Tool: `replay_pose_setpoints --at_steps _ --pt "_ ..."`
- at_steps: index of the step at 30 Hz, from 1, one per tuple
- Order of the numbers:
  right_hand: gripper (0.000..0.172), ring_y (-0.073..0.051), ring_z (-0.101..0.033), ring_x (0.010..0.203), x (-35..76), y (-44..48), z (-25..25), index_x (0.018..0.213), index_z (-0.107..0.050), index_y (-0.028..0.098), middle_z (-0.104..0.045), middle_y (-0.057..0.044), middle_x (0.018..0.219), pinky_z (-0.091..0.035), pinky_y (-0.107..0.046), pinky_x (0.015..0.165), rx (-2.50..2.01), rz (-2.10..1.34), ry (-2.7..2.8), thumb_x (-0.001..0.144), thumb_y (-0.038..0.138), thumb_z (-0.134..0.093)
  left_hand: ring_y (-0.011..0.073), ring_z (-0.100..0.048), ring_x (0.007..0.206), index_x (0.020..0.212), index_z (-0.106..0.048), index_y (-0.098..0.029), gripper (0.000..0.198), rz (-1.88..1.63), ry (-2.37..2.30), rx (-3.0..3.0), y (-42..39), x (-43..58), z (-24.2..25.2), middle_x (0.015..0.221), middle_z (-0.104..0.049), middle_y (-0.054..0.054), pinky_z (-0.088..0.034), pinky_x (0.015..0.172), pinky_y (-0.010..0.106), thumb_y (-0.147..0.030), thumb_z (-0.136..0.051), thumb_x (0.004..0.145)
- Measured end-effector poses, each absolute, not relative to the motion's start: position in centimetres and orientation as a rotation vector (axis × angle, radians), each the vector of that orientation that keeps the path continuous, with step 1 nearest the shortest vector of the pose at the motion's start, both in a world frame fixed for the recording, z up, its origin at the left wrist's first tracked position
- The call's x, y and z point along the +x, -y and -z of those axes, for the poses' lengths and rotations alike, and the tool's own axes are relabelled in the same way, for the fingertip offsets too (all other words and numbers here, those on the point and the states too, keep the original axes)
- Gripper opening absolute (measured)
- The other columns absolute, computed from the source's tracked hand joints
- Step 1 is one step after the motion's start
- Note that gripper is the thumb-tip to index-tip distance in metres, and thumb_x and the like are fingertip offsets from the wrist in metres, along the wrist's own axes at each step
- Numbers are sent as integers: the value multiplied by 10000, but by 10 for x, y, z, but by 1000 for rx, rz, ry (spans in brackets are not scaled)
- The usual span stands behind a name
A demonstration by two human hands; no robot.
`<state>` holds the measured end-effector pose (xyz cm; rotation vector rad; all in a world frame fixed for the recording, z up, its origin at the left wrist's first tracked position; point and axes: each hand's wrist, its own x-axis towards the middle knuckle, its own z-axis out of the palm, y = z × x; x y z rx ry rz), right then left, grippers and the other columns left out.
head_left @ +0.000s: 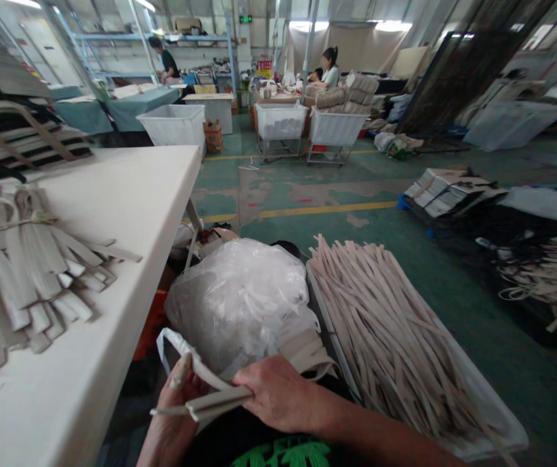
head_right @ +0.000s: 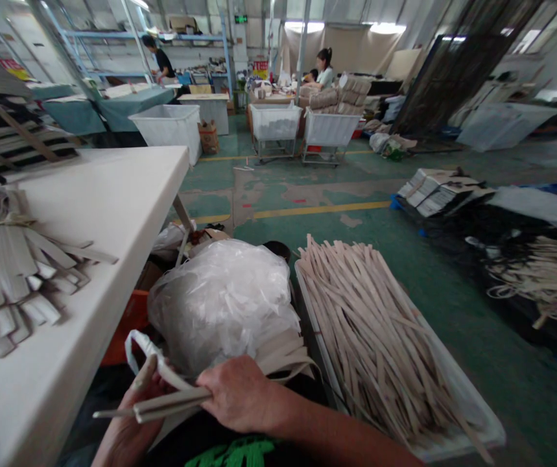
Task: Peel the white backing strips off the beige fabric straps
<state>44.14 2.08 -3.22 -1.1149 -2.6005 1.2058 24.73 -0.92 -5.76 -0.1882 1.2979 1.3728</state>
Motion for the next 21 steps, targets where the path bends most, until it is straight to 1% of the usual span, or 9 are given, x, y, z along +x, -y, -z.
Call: replay_pose_setpoints --at_steps 3,5,8,10,13,15,18,20,21 --pt "133 -148 -667 704 449 -19 31 779 -695 199 -722 -4 741 -391 -216 622 -1221 -1362 2391 856 249 -598 116 -597 533 821 -651 -134 111 -1442 -1250 -180 10 245 72 677 -639 2 -551 511 203 -37 -623 776" --pt "177 -127 -655 627 455 -18 33 755 -687 190 -695 2 655 -403 -191 602 -1293 -1441 2258 872 243 -565 124 -602 541 837 -665 -129 187 -1434 -1237 -202 11 246 83 683 -648 15 -554 520 212 -47 -736 685" --pt "201 -118 -629 530 458 -22 44 809 -691 176 -642 4 561 -393 -171 531 -1332 -1489 2230 894 248 -523 141 -611 572 838 -685 -125 423 -1372 -1202 -212 15 262 95 688 -650 35 -541 521 217 -177 -939 504" --pt "221 -117 -608 491 454 -29 52 820 -679 166 -602 9 520 -398 -169 519 -1325 -1481 2266 912 275 -510 119 -577 551 782 -688 -119 525 -1332 -1147 -166 15 279 97 639 -619 23 -504 512 195 -315 -996 404" --pt "342 -123 -588 465 443 -41 55 809 -651 152 -579 -5 511 -420 -175 510 -1327 -1491 2266 955 388 -451 62 -454 472 675 -677 -106 559 -1284 -1078 -42 11 297 95 533 -540 -6 -394 462 154 -467 -982 376" --pt "454 -141 -597 471 439 -46 52 828 -653 145 -595 -27 532 -428 -185 483 -1343 -1548 2243 964 496 -400 59 -419 466 640 -674 -101 559 -1308 -1064 35 5 295 91 514 -518 -6 -356 455 157 -517 -960 399" --pt "550 -170 -641 528 440 -52 43 864 -687 155 -639 -51 578 -468 -210 519 -1303 -1611 2299 930 621 -404 77 -443 508 641 -684 -95 558 -1453 -1115 56 -2 275 81 550 -522 1 -381 490 172 -511 -961 394" --pt "583 -178 -658 558 441 -54 40 846 -704 168 -649 -55 587 -493 -225 567 -1267 -1581 2363 904 674 -420 81 -452 530 651 -690 -95 565 -1512 -1156 21 -3 265 75 569 -524 3 -395 514 173 -499 -969 372" --pt "617 -179 -655 552 440 -55 40 838 -703 170 -640 -55 575 -493 -227 560 -1277 -1566 2369 892 708 -406 80 -447 529 649 -690 -96 573 -1506 -1162 7 -3 263 73 564 -519 1 -391 514 171 -506 -969 361"
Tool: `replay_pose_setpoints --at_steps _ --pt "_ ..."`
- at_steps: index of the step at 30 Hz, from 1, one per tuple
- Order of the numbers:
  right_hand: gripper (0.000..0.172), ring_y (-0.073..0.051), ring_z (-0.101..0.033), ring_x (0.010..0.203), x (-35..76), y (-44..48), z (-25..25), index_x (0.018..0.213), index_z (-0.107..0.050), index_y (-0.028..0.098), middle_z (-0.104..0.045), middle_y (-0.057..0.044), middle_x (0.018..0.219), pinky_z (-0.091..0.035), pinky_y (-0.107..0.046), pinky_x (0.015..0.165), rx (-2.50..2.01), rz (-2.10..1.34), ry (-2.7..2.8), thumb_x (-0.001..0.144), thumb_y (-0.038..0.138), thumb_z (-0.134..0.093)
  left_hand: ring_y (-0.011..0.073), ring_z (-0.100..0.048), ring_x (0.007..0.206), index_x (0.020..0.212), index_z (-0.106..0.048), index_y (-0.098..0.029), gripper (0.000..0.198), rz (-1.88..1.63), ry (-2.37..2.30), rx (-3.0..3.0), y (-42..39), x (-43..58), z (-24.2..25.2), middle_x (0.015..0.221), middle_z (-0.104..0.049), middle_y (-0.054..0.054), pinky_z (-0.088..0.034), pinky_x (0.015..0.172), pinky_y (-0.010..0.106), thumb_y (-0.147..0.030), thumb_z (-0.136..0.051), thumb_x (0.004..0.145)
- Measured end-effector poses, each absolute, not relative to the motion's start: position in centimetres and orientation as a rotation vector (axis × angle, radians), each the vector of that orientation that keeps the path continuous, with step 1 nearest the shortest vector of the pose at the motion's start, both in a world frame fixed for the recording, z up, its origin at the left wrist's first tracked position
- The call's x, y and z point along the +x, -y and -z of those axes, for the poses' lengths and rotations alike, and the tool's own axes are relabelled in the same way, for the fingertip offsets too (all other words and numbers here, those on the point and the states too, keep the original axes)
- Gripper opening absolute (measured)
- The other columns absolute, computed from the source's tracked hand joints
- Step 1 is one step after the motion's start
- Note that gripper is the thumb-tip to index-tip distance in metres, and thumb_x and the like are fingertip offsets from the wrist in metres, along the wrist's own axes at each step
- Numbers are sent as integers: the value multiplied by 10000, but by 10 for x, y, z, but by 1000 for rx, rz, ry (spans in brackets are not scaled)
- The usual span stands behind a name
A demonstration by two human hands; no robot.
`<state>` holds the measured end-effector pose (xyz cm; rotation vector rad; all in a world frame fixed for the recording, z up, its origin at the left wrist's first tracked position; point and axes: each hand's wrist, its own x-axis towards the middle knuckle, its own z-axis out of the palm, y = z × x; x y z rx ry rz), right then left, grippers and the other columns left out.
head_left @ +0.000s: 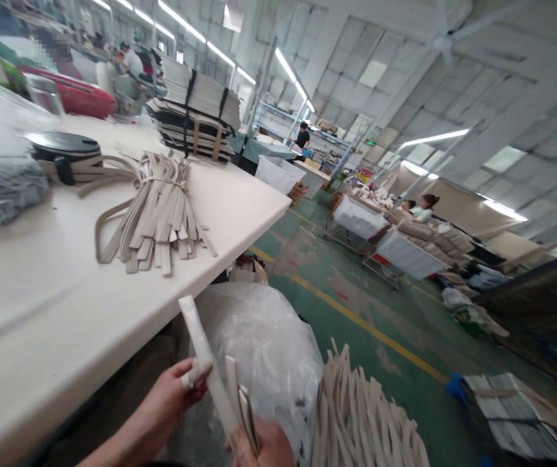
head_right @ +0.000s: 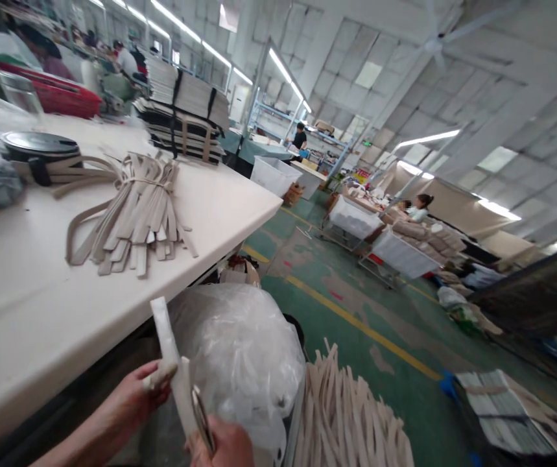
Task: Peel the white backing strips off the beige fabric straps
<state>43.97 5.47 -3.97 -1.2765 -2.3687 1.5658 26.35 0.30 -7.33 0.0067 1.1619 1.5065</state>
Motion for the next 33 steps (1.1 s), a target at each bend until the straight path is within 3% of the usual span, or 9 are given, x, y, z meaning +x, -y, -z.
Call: replay_pose_setpoints --at_steps 4,7,14,18,20,24,30,33 --pt "831 -159 -588 448 425 -57 46 837 -657 153 -577 -50 518 -438 -212 437 -1346 -1631 2235 797 884 -263 81 -411 497 608 -679 -99 561 -1403 -1113 97 -2 273 78 522 -503 8 -335 480 175 -557 -936 412" --pt "891 -148 -569 437 422 -58 48 822 -625 151 -566 -48 521 -431 -209 430 -1325 -1677 2183 729 945 -231 86 -399 510 625 -695 -111 525 -1466 -1142 128 -2 270 80 544 -511 5 -345 504 188 -548 -923 445" --pt "831 -125 -534 414 425 -54 35 778 -604 163 -536 -30 503 -396 -190 414 -1359 -1604 2230 759 919 -259 163 -470 614 666 -759 -135 510 -1486 -1269 521 9 260 56 631 -618 61 -384 590 249 -619 -850 536" --pt "874 -137 -547 421 419 -55 39 830 -642 145 -555 -39 513 -420 -205 427 -1277 -1619 2221 762 919 -242 122 -377 512 549 -685 -128 559 -1394 -1223 446 8 275 76 496 -500 19 -304 519 244 -666 -832 518" --pt "861 -139 -562 436 423 -56 44 842 -650 137 -574 -47 527 -430 -205 442 -1256 -1636 2240 775 905 -267 100 -338 494 556 -669 -125 535 -1426 -1224 335 6 273 88 487 -463 -5 -266 499 231 -619 -867 491" --pt "824 -132 -550 421 433 -55 52 835 -644 134 -572 -41 522 -396 -191 411 -1310 -1675 2276 782 889 -317 103 -387 540 652 -705 -118 465 -1506 -1240 234 6 267 98 563 -509 2 -312 537 215 -524 -890 522" --pt "660 -135 -601 490 426 -56 46 822 -649 151 -618 -37 574 -423 -193 478 -1266 -1536 2264 901 742 -367 103 -349 495 545 -660 -122 423 -1396 -1234 332 4 273 92 496 -480 -1 -262 499 231 -490 -867 516" --pt "595 -136 -621 517 430 -57 43 807 -633 152 -647 -40 606 -429 -192 496 -1271 -1545 2283 918 692 -409 117 -395 544 619 -707 -123 348 -1522 -1306 272 1 256 85 554 -526 8 -306 527 219 -410 -869 507"
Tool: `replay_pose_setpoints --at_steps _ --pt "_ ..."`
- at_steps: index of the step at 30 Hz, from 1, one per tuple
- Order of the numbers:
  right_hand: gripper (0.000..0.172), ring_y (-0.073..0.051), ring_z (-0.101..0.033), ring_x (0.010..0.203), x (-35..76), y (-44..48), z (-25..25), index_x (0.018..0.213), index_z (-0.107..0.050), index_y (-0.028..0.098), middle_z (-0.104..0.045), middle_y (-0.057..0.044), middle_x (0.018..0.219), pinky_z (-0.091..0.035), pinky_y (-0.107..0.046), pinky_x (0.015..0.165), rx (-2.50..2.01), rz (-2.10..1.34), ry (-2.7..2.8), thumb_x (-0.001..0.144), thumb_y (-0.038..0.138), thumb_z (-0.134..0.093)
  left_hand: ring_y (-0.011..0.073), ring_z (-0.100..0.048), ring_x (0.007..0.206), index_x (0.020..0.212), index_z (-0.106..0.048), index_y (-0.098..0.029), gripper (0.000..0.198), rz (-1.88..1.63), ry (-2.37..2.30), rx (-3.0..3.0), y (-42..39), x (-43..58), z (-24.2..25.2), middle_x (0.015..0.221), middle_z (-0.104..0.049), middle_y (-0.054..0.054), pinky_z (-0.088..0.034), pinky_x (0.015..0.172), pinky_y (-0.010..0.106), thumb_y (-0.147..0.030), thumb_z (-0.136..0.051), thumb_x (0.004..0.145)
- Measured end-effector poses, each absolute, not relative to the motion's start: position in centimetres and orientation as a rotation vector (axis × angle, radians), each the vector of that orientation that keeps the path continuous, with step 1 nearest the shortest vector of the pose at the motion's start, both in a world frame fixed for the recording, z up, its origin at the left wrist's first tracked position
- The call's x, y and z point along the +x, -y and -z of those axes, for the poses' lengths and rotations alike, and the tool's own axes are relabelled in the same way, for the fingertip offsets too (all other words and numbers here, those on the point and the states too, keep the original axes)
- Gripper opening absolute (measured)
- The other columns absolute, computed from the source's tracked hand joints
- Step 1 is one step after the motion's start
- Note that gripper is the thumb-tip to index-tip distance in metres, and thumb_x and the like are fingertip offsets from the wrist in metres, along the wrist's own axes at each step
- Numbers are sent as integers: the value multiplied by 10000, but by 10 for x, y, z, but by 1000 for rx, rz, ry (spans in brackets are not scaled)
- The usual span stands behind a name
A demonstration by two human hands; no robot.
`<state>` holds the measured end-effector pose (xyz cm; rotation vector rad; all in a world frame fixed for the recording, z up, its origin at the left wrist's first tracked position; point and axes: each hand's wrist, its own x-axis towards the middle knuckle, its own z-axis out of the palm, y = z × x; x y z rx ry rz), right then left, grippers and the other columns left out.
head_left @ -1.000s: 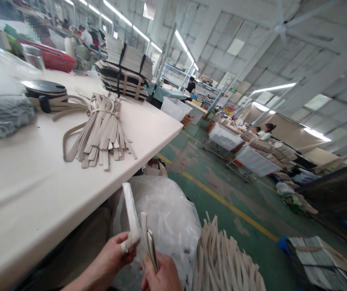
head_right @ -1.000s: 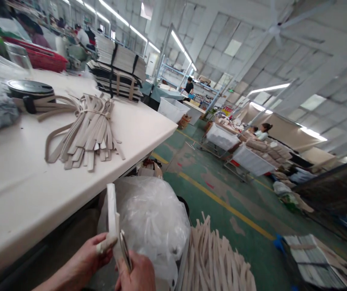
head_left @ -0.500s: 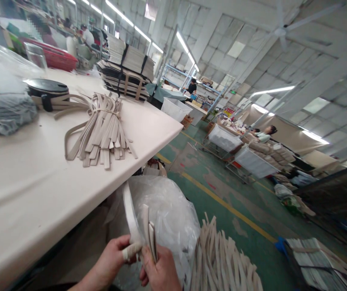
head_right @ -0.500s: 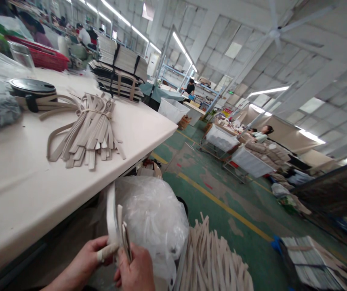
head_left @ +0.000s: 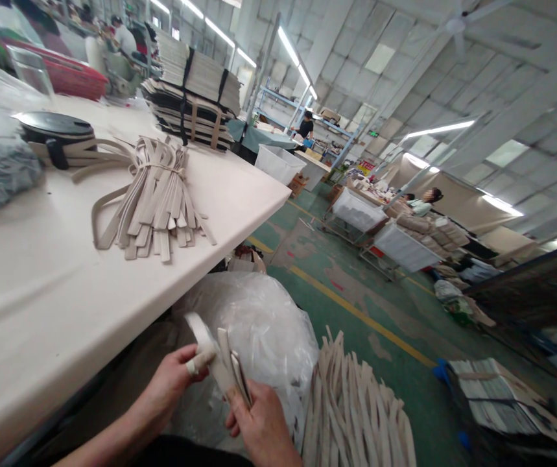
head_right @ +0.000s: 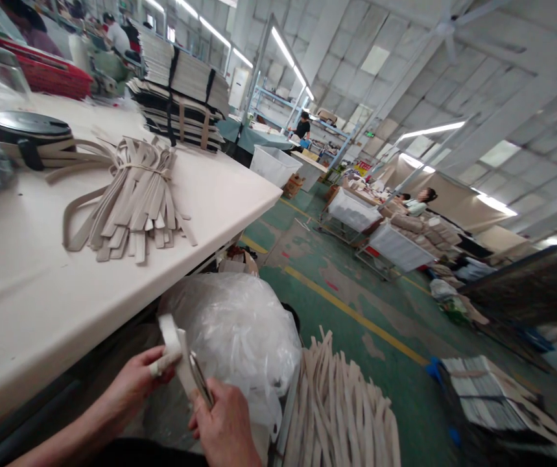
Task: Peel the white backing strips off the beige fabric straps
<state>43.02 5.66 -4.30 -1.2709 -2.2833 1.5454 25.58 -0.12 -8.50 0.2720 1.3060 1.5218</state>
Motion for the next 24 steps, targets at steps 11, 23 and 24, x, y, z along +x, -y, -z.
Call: replay_pose_setpoints --at_steps 11,23,24 --pt "620 -138 -620 513 431 -56 48 802 -647 134 -654 -54 617 -450 -206 514 -1303 -1614 2197 916 691 -401 111 -395 529 604 -706 -120 378 -1482 -1325 267 3 260 84 538 -521 6 -317 516 214 -437 -885 503" --pt "660 -140 -627 523 440 -55 47 786 -644 127 -667 -66 634 -443 -202 509 -1300 -1639 2181 902 724 -388 99 -418 523 652 -712 -105 389 -1447 -1289 215 2 256 84 547 -523 -1 -344 515 201 -403 -898 484" --pt "650 -138 -621 514 443 -54 46 775 -641 127 -660 -61 620 -438 -200 503 -1308 -1638 2193 902 717 -400 101 -437 529 675 -718 -105 408 -1463 -1286 169 2 253 86 559 -535 2 -357 524 199 -398 -910 466"
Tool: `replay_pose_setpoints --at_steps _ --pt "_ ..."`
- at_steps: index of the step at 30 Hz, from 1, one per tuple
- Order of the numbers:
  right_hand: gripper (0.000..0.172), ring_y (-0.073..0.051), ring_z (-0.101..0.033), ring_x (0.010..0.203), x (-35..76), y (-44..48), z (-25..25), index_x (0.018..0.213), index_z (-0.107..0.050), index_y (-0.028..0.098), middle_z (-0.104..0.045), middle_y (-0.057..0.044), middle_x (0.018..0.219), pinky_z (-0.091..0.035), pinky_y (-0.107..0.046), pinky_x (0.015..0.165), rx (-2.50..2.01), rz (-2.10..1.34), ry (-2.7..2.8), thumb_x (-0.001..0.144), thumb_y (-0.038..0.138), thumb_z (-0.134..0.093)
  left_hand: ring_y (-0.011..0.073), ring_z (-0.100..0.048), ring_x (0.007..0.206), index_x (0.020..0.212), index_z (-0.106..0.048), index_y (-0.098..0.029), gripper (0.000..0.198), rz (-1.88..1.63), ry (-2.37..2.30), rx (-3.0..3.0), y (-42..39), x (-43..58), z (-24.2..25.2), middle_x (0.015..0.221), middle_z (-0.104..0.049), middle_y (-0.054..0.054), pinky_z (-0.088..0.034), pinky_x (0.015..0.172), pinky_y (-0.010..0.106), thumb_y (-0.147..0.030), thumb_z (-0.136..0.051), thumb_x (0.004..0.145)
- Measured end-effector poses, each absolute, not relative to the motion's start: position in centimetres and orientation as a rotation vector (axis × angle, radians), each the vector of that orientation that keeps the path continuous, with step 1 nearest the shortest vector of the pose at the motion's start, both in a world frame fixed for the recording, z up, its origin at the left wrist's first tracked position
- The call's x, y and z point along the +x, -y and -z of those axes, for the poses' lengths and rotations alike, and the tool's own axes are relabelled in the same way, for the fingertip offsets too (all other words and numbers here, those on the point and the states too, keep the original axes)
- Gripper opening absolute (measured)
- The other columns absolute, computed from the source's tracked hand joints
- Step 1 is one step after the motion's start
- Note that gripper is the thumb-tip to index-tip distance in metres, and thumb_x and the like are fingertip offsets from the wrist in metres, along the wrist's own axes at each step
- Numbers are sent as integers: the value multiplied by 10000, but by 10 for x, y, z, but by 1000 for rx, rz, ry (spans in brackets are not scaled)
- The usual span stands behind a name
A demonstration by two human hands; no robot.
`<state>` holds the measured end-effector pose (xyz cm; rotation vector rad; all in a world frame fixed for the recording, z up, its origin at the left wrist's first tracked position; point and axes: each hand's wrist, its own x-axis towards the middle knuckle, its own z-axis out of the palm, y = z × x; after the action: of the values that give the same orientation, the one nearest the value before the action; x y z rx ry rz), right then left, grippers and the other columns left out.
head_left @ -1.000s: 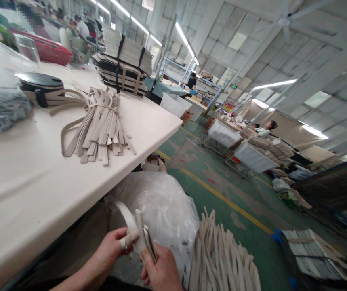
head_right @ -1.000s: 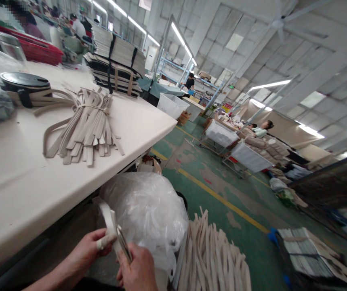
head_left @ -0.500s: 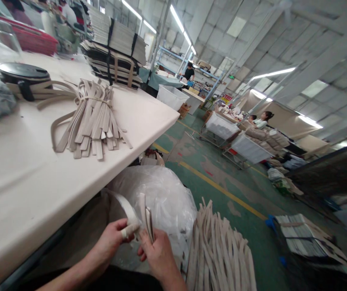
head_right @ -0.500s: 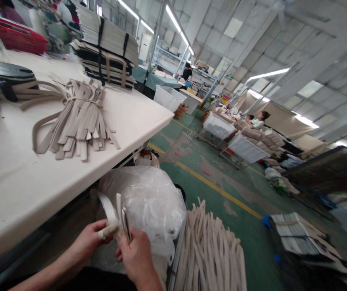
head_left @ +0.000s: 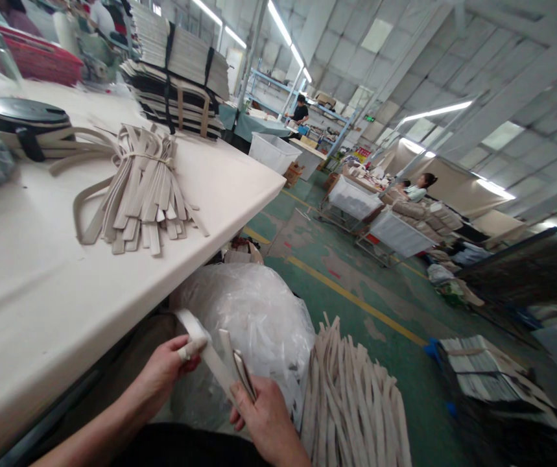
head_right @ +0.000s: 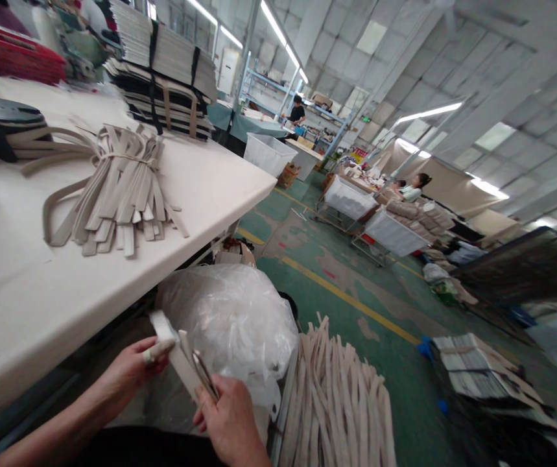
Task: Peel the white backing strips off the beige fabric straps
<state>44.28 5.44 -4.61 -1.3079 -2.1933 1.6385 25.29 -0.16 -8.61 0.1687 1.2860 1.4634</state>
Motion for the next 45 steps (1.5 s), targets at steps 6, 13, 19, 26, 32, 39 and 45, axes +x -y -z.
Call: replay_pose_setpoints --at_steps 6,13,19,26,32,39,45 --pt "680 -124 -572 445 434 -50 53 799 -665 122 -612 -41 550 -409 -191 449 -1311 -1656 2127 888 740 -397 75 -376 452 542 -647 -121 443 -1300 -1209 220 4 276 96 468 -492 -11 -284 463 195 -453 -922 440" --pt "642 -89 -506 442 438 -72 62 848 -716 117 -678 -69 713 -399 -199 439 -1291 -1642 1770 862 714 -484 70 -418 457 607 -628 -131 568 -1272 -1184 75 7 277 84 486 -502 -28 -338 452 174 -537 -947 370" --pt "322 -191 -682 853 448 -72 54 1068 -751 231 -659 -88 1245 -542 -271 700 -954 -1648 1833 876 463 -637 54 -458 475 690 -616 -134 530 -1210 -1045 -65 13 271 64 569 -525 -47 -417 486 159 -435 -970 434" --pt "244 -259 -609 1185 437 -53 43 1091 -736 376 -662 -16 1258 -482 -359 980 -609 -1444 1979 864 307 -678 75 -481 520 730 -659 -125 378 -1198 -937 22 19 279 62 623 -583 -6 -392 529 184 -349 -912 563" --pt "265 -184 -681 968 447 -55 29 1044 -710 371 -696 22 1140 -512 -270 852 -491 -1277 2045 861 187 -655 82 -490 528 715 -667 -128 394 -1170 -898 48 18 279 65 613 -575 -12 -393 536 196 -393 -920 571" --pt "143 -162 -679 780 439 -54 38 940 -725 249 -727 -2 884 -504 -228 726 -545 -1218 1987 872 175 -623 120 -619 638 810 -728 -110 295 -1139 -649 52 22 281 66 762 -699 57 -498 610 202 -326 -875 672" --pt "93 -218 -646 633 506 -67 21 781 -748 306 -690 -49 683 -494 -313 603 -730 -1468 1766 804 388 -711 197 -695 652 1066 -666 -63 305 -1246 -958 -359 -7 256 94 896 -732 140 -567 547 265 -321 -654 902"
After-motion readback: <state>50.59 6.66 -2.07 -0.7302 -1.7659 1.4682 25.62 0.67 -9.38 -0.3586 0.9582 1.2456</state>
